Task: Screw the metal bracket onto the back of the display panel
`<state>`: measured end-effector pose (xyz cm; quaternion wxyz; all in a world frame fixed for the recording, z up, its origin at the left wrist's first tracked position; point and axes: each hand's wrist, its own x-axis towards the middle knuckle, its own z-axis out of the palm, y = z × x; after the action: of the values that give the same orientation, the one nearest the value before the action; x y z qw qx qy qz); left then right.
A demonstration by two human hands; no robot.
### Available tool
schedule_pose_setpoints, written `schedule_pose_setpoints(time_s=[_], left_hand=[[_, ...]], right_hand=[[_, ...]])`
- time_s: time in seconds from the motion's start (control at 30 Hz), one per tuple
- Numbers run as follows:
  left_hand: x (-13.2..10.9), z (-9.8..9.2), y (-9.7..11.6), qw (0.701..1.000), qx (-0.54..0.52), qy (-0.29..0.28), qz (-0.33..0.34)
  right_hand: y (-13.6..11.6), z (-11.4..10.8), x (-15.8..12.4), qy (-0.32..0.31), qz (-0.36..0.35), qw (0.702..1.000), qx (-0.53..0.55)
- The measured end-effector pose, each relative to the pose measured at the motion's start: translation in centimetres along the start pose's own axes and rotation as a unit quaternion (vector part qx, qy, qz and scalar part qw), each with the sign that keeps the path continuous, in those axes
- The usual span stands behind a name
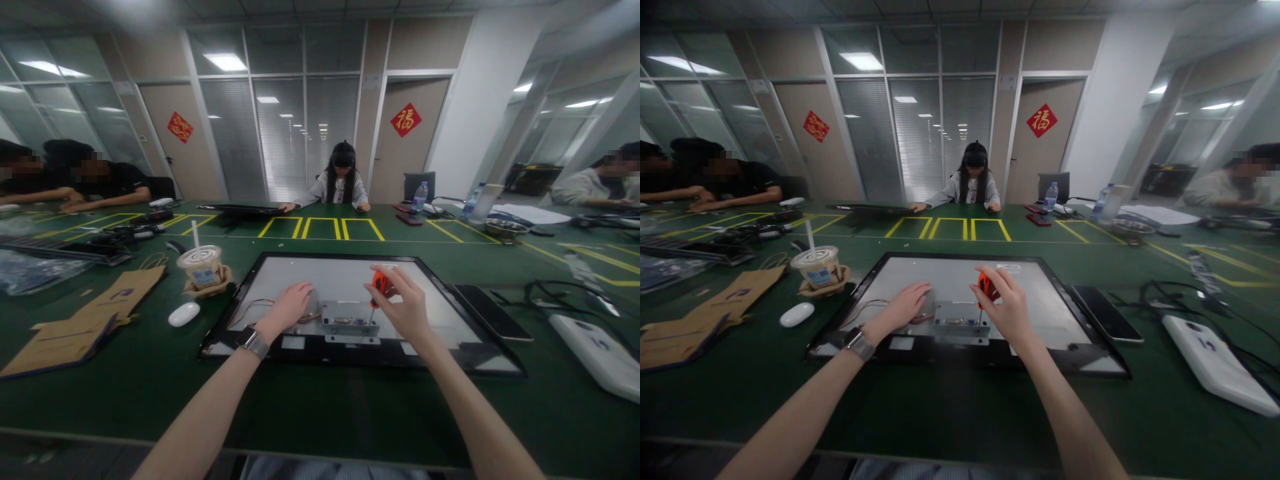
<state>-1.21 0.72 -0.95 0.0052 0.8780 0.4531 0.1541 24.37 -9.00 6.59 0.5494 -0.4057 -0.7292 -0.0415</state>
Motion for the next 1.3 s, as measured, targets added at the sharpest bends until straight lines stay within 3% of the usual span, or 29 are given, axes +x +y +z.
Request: schedule_pose_setpoints(time_s=[0.47, 0.6, 0.67, 0.77, 0.83, 1.0, 1.3], left_hand=[[-0.1, -0.1, 0.1, 1.000, 0.000, -0.001, 0.004], [-0.1, -0.1, 0.2, 1.000, 0.010, -0.004, 0.004], [-0.1, -0.1, 0.1, 1.000, 0.010, -0.005, 0.005], [-0.1, -0.1, 0.1, 1.000, 0.005, -0.004, 0.004], [-0.1, -0.1, 0.0, 1.000, 0.002, -0.002, 0.005], [-0.1, -0.1, 0.0, 1.000, 0.000, -0.002, 0.004], [0.0, 0.2, -0.2, 1.000, 0.001, 0.006, 0.010]], right_hand=[[-0.6, 0.1, -0.1, -0.012, 0.013, 1.000, 0.010], [-0.9, 0.4, -0.2, -0.024, 0.058, 0.995, 0.073], [-1.1, 0.5, -0.1, -0.028, 0.113, 0.977, 0.177], [-1.5, 0.7, 0.3, -0.035, 0.172, 0.909, 0.379], [-1.7, 0.8, 0.7, -0.035, 0.181, 0.879, 0.440], [-2.0, 0.7, 1.2, 0.000, 0.181, 0.888, 0.422], [-2.1, 0.7, 1.1, -0.030, 0.236, 0.878, 0.415]])
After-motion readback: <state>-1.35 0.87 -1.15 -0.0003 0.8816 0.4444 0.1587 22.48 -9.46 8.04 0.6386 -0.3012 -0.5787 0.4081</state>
